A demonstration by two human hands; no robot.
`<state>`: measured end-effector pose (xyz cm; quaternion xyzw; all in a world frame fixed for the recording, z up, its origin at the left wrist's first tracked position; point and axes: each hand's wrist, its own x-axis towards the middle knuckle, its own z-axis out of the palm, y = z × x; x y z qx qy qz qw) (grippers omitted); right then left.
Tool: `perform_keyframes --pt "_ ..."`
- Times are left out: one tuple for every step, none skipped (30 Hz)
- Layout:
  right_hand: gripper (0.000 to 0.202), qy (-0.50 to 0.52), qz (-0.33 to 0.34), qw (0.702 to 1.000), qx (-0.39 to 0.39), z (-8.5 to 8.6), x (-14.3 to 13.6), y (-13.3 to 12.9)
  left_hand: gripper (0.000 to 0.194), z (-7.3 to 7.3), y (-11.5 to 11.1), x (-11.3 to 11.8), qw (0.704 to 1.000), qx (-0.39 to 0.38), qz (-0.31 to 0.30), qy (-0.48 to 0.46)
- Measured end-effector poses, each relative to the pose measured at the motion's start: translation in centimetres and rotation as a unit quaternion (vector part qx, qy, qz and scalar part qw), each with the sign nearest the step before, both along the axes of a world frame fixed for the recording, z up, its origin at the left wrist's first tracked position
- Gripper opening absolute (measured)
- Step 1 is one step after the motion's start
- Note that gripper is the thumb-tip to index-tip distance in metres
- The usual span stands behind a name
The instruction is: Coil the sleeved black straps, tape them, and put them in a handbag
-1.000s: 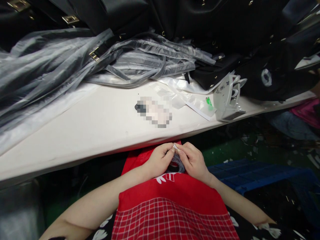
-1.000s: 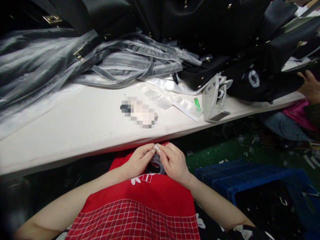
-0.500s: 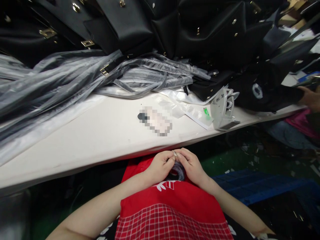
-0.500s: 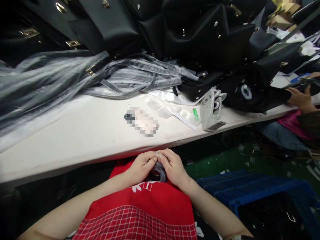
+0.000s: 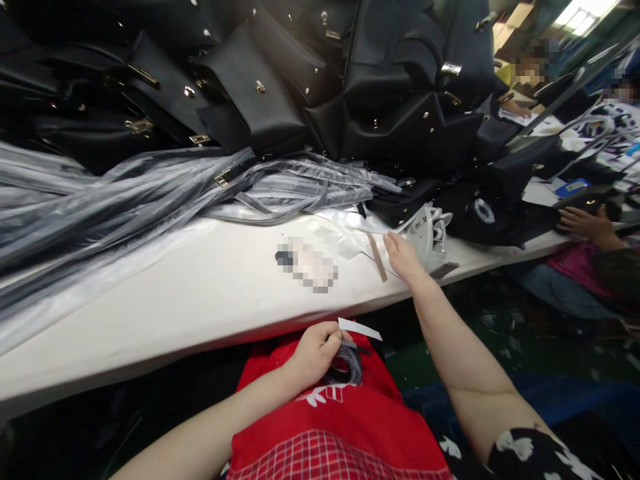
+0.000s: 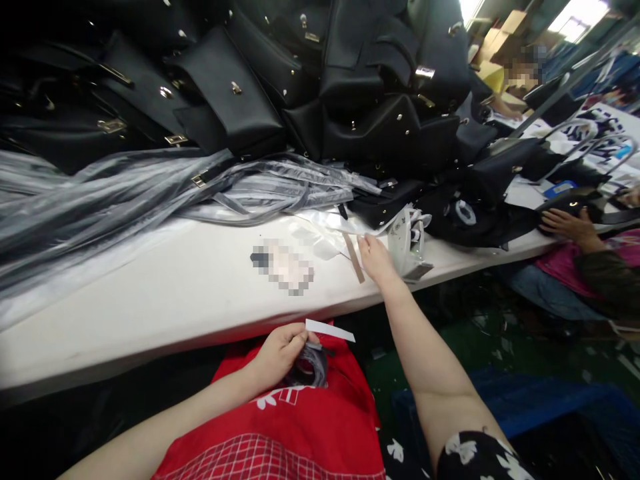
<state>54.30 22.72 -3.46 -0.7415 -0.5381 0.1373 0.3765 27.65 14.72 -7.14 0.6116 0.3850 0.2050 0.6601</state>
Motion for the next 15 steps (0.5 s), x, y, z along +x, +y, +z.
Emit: perform_keyframes --pt "0.039 -0.042 -0.001 0.999 0.006 0.8 0.0 -0.3 0.032 -0.1 0.0 -0.1 1.0 0.0 0.002 -0.001" --pt "0.035 -0.065 0.012 0.998 0.01 1.5 -0.4 -1.1 0.032 -0.1 0.0 -0.2 1.0 -0.003 0.004 -0.004" --pt "0.031 -0.071 0.054 0.996 0.0 2.0 -1.1 -2.3 0.033 -0.2 0.0 -0.3 1.0 -0.007 0.005 -0.008" --pt "0.029 -0.07 0.126 0.989 -0.028 2.3 -1.9 -3.8 0.033 -0.2 0.1 -0.3 1.0 -0.011 0.007 -0.01" --pt "0.029 -0.057 0.213 0.973 -0.071 2.4 -2.8 -5.4 0.032 -0.2 0.2 -0.4 1.0 -0.014 0.009 -0.012" --pt "0.032 -0.033 0.292 0.948 -0.12 2.3 -3.6 -7.1 0.032 -0.2 0.3 -0.4 1.0 -0.017 0.011 -0.013" --pt "0.04 -0.004 0.347 0.923 -0.166 1.9 -4.3 -8.7 0.031 -0.2 0.3 -0.4 1.0 -0.019 0.01 -0.013" --pt "0.048 0.032 0.371 0.905 -0.206 1.2 -4.8 -10.1 0.03 -0.2 0.4 -0.4 1.0 -0.019 0.006 -0.014" --pt "0.052 0.079 0.367 0.895 -0.24 0.4 -5.1 -11.2 0.029 -0.3 0.5 -0.4 1.0 -0.019 0.001 -0.016" --pt "0.05 0.133 0.345 0.889 -0.269 -0.4 -5.2 -12.2 0.029 -0.3 0.5 -0.3 1.0 -0.019 -0.002 -0.016" --pt "0.045 0.188 0.31 0.885 -0.293 -1.2 -5.1 -12.9 0.029 -0.4 0.5 -0.2 1.0 -0.019 -0.004 -0.016" --pt "0.041 0.234 0.271 0.881 -0.308 -1.8 -4.8 -13.5 0.029 -0.5 0.5 -0.2 1.0 -0.018 -0.007 -0.016" --pt "0.038 0.264 0.232 0.882 -0.313 -2.1 -4.5 -13.9 0.029 -0.6 0.6 -0.1 1.0 -0.017 -0.011 -0.015" --pt "0.037 0.275 0.193 0.892 -0.303 -2.1 -4.2 -14.2 0.029 -0.6 0.6 0.0 1.0 -0.019 -0.015 -0.013" --pt "0.036 0.269 0.159 0.907 -0.284 -1.6 -3.9 -14.5 0.031 -0.7 0.6 0.0 0.999 -0.025 -0.021 -0.013"
